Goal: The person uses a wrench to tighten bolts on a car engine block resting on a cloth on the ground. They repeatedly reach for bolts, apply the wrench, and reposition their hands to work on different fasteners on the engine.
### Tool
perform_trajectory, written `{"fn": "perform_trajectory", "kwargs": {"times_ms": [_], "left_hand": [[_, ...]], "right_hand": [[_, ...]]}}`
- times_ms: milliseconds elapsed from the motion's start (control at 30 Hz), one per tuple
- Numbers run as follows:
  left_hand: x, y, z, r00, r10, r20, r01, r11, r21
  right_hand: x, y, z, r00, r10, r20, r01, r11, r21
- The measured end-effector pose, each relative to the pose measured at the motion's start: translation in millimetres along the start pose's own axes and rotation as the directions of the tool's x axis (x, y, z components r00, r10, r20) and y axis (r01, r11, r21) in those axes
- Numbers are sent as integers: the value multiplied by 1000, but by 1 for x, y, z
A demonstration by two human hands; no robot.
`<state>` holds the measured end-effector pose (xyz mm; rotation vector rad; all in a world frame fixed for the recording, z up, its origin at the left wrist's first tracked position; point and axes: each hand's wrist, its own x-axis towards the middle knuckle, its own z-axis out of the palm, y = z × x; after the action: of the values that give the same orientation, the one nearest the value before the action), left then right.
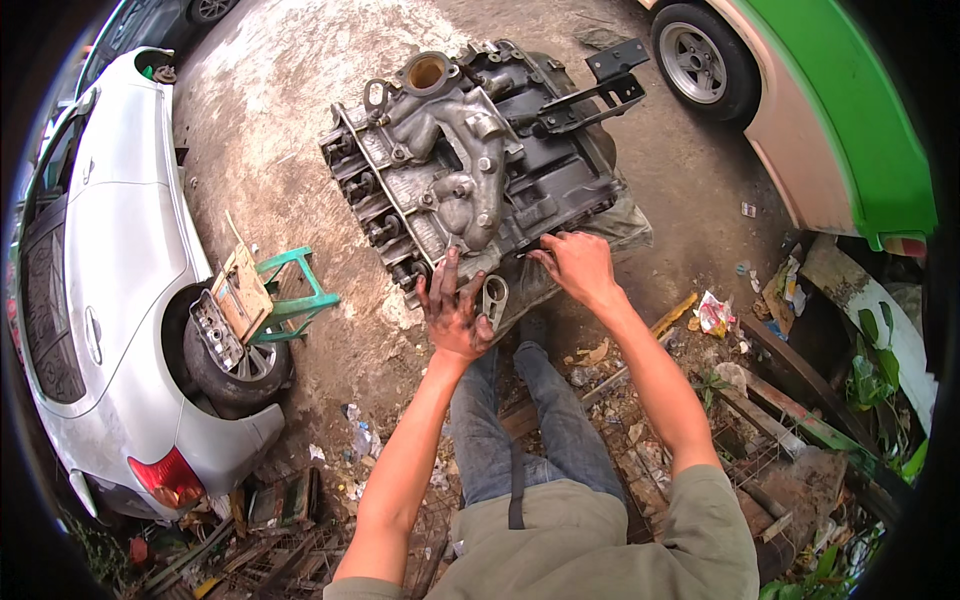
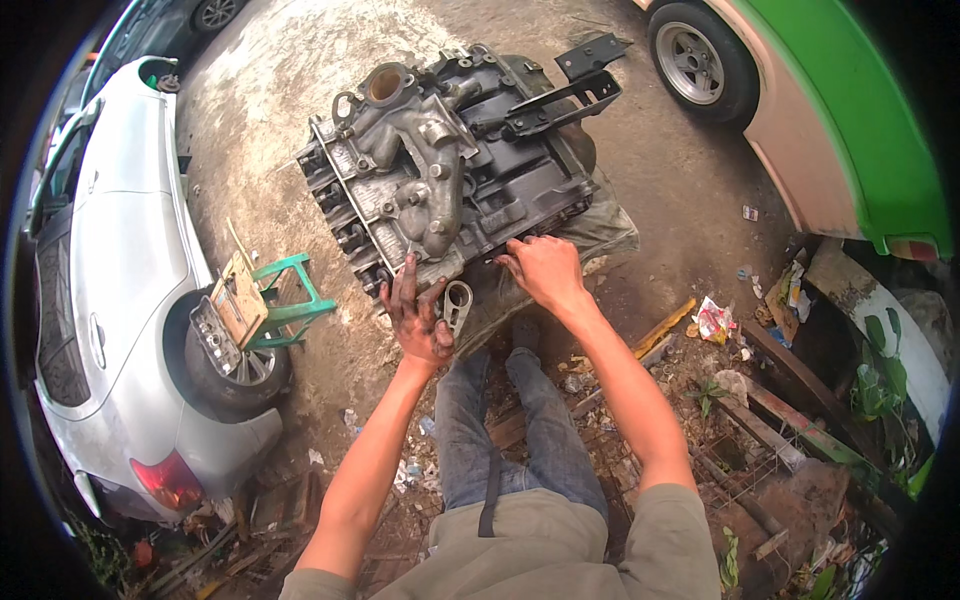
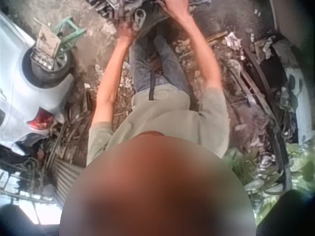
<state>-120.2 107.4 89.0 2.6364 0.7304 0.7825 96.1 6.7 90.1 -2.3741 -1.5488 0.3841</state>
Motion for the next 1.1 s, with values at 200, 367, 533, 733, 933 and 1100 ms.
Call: {"fn": "perform_trajectory", "kwargs": {"times_ms": [200,367,533,733,933,1100], "left_hand": [[-1,-1,1,1000,-6,5,6,1000,-10],[-2,-1,1,1000,-6,1,6,1000,2],[-2,0,1,1000,-14,8,13,1000,7],[-2,0,1,1000,-13,14,13,1000,-2],[-2,0,1,1000,-1,15,1,1000,-3],[0,2,0,1000,-12,19,12,1000,-23]], "right_hand": [[-5,-21,-8,1000,-1,14,3,993,-116],[-14,-38,-11,1000,6,18,-2,980,-200],[-17,-46,-11,999,-35,34,43,957,-288],[-12,-16,4,998,-33,-50,25,987,-160],[-7,23,72,956,117,-271,-16,937,348],[-18,5,127,869,386,-310,-53,694,718]]}}
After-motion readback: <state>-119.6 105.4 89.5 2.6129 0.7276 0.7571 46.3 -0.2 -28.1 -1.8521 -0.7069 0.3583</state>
